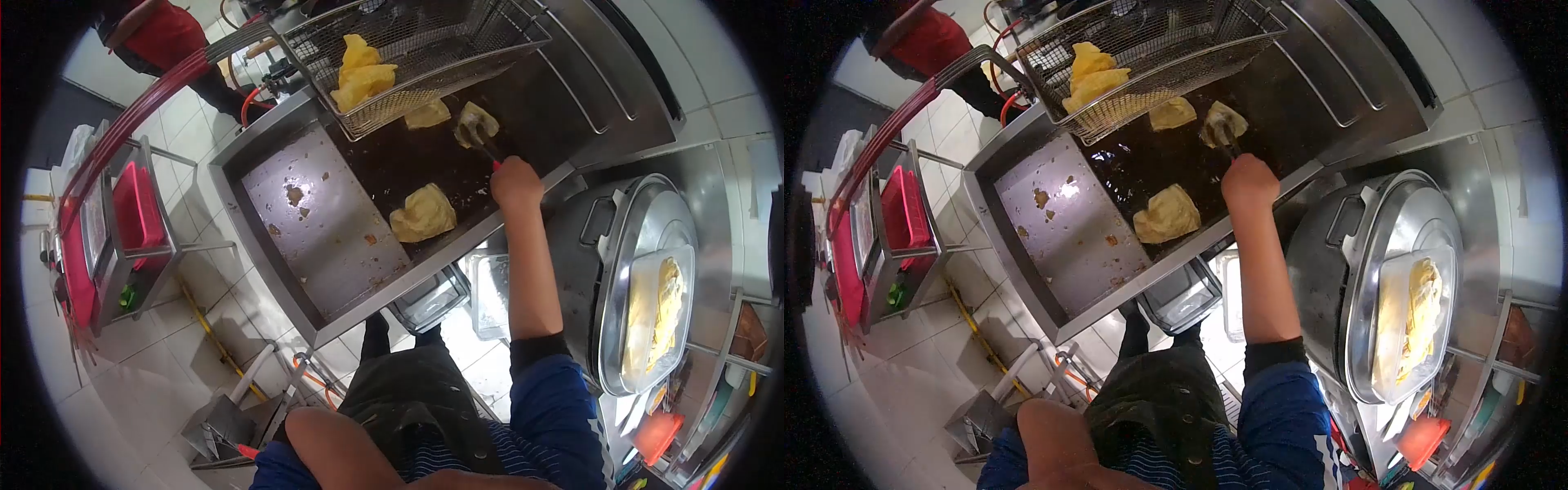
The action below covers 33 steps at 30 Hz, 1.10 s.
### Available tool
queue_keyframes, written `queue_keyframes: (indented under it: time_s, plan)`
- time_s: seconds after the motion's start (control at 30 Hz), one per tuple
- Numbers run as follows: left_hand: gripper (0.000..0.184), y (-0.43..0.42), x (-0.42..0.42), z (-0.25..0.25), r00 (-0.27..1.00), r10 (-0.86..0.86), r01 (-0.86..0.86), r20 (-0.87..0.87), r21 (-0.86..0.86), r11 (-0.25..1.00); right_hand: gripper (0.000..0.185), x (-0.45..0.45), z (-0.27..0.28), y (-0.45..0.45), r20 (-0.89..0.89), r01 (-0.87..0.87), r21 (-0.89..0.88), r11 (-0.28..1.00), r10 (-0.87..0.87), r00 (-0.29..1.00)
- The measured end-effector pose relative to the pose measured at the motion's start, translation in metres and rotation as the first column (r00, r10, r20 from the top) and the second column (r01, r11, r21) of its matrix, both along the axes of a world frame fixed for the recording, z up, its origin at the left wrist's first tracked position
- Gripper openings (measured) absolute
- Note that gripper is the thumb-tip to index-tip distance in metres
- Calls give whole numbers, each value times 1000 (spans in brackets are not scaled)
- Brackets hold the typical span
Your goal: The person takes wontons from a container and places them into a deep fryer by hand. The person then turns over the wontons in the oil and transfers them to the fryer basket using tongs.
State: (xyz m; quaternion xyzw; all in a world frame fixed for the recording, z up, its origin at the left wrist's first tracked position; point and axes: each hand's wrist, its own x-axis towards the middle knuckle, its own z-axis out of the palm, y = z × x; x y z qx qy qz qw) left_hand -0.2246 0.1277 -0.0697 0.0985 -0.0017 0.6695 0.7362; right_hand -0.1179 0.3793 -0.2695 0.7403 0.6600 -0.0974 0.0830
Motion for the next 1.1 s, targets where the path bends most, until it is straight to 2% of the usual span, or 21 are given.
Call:
queue_keyframes:
  time_s: [0.07,0.13,0.33,0.47,0.57,0.67,0.73,0.77,0.83,0.87,0.93,1.03,1.1]
  plan:
    - [77,2,-3,-2,1000,-10,10,-23,-2,1000,19,-1,4,-9,-11,-18,-26,1000,18,1000]
    - [77,3,-6,-7,993,-31,40,-118,76,996,19,1,13,-18,-53,-15,-33,999,14,999]
    - [78,6,0,-6,993,-54,61,-100,69,996,19,-11,-5,-1,-64,-10,-61,998,6,998]
    - [78,5,2,-8,994,-72,76,-81,47,996,20,-11,9,-10,-46,-37,-111,993,32,998]
    - [78,4,1,-7,995,-74,77,-73,44,996,23,0,32,-24,-68,-27,-68,997,23,997]
    - [78,0,0,-5,995,-72,74,-68,34,997,26,19,52,-47,-181,-86,35,996,91,979]
    - [78,-3,-2,-2,990,-95,100,-100,49,994,26,26,69,-69,-383,1,144,990,55,922]
    - [78,-5,-1,1,990,-91,97,-107,57,994,26,27,71,-79,-389,-1,153,988,61,919]
    - [79,-7,3,11,999,12,-9,-52,51,999,28,31,72,-98,-512,50,86,995,1,859]
    - [79,-5,-3,14,999,13,-10,-53,62,998,28,31,68,-106,-513,49,97,994,8,859]
    - [76,1,-17,18,950,-305,303,71,46,952,32,29,48,-124,-451,31,98,995,17,893]
    - [73,-9,-14,28,978,-210,210,-2,11,978,36,25,23,-146,-354,21,24,999,-11,935]
    - [71,-6,-19,31,975,-221,221,-15,-3,975,38,24,15,-156,-377,6,37,999,8,926]
